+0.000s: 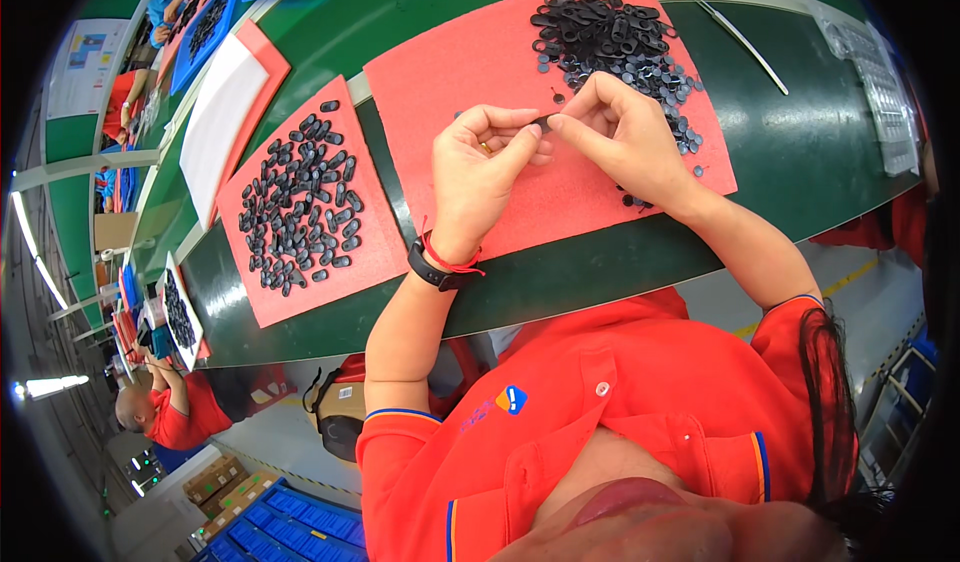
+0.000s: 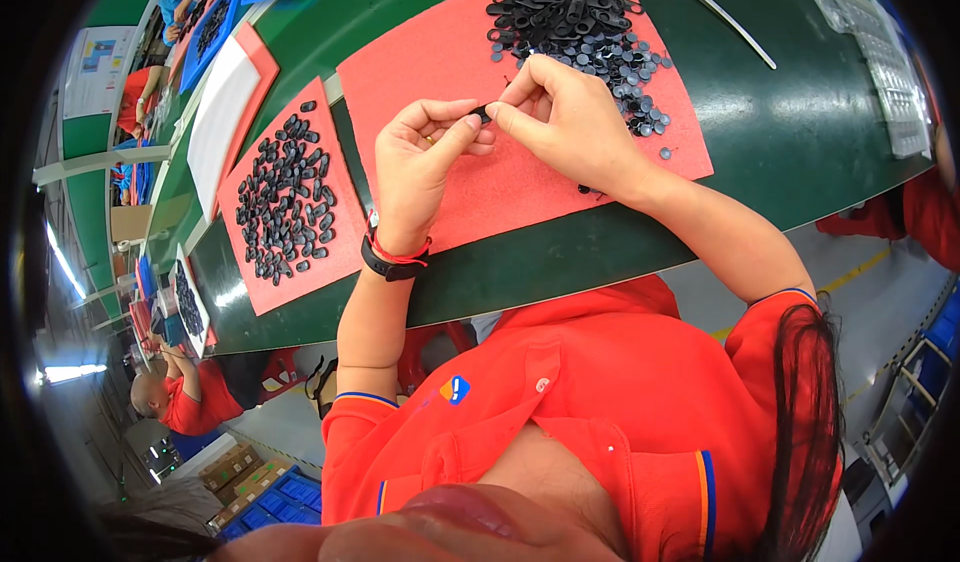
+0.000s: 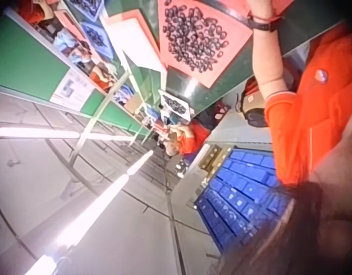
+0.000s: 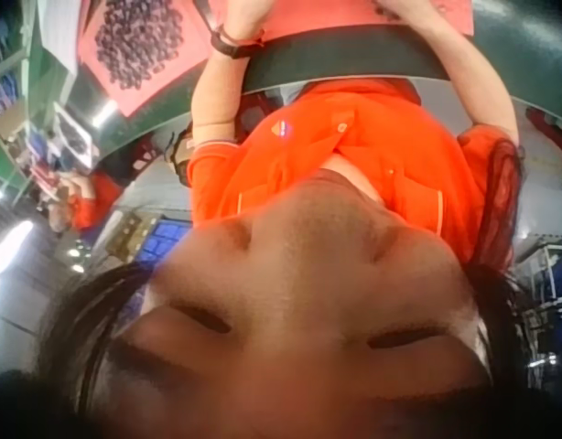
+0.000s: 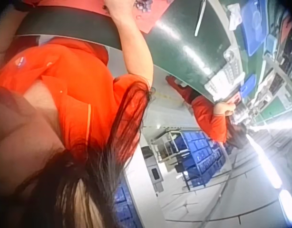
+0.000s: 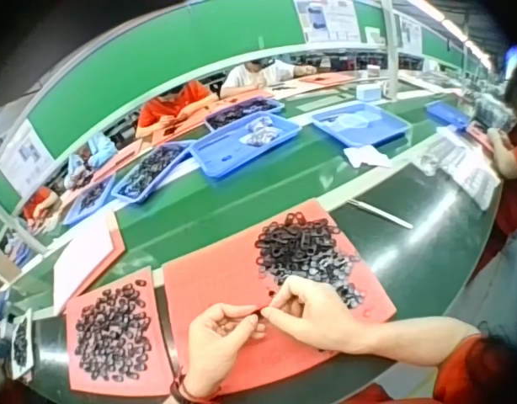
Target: The person assembles small black plastic components by inserting pins and small pieces into them by hand and using tweezers.
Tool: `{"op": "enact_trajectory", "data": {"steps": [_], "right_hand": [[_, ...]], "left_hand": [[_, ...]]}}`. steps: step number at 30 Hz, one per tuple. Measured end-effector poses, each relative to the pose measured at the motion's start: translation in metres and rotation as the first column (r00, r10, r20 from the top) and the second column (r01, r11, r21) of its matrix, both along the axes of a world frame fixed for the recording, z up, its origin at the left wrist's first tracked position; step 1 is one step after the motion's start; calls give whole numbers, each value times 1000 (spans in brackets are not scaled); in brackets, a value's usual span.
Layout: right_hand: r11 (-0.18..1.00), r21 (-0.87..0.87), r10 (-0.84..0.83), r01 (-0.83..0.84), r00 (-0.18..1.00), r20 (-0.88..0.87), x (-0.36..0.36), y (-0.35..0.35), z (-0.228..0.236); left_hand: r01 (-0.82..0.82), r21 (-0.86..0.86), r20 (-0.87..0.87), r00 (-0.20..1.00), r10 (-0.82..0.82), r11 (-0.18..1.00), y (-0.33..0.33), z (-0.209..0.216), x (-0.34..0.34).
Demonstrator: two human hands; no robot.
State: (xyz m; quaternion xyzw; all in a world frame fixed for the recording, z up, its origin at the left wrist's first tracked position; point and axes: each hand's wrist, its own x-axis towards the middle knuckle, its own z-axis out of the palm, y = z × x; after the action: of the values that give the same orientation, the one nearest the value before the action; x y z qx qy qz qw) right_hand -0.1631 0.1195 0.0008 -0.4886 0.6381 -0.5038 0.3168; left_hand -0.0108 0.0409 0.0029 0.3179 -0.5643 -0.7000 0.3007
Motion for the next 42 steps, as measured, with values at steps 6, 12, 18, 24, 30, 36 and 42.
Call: {"op": "enact_trajectory", "data": {"steps": [6,12,18,24,30,36,42], "right_hand": [[1000,-3,16,-16,999,41,-2,-1,1],[981,123,126,-153,971,203,-5,-2,4],[981,104,140,-163,970,198,-6,-1,-3],[975,106,164,-196,953,255,-6,-1,-3],[965,71,207,-251,904,375,-4,-2,-8],[967,129,166,-221,925,342,-2,-3,-2],[989,69,133,-133,991,-5,8,3,2]], "left_hand": [[0,10,5,1000,0,1000,2,6,0],[26,13,18,999,-27,1000,2,5,0],[45,57,31,998,-47,997,2,7,1],[80,100,13,997,-81,992,2,5,2],[87,78,69,993,-93,993,2,2,3],[52,60,73,996,-56,997,5,1,2],[70,-86,131,990,-58,994,5,-3,2]]}}
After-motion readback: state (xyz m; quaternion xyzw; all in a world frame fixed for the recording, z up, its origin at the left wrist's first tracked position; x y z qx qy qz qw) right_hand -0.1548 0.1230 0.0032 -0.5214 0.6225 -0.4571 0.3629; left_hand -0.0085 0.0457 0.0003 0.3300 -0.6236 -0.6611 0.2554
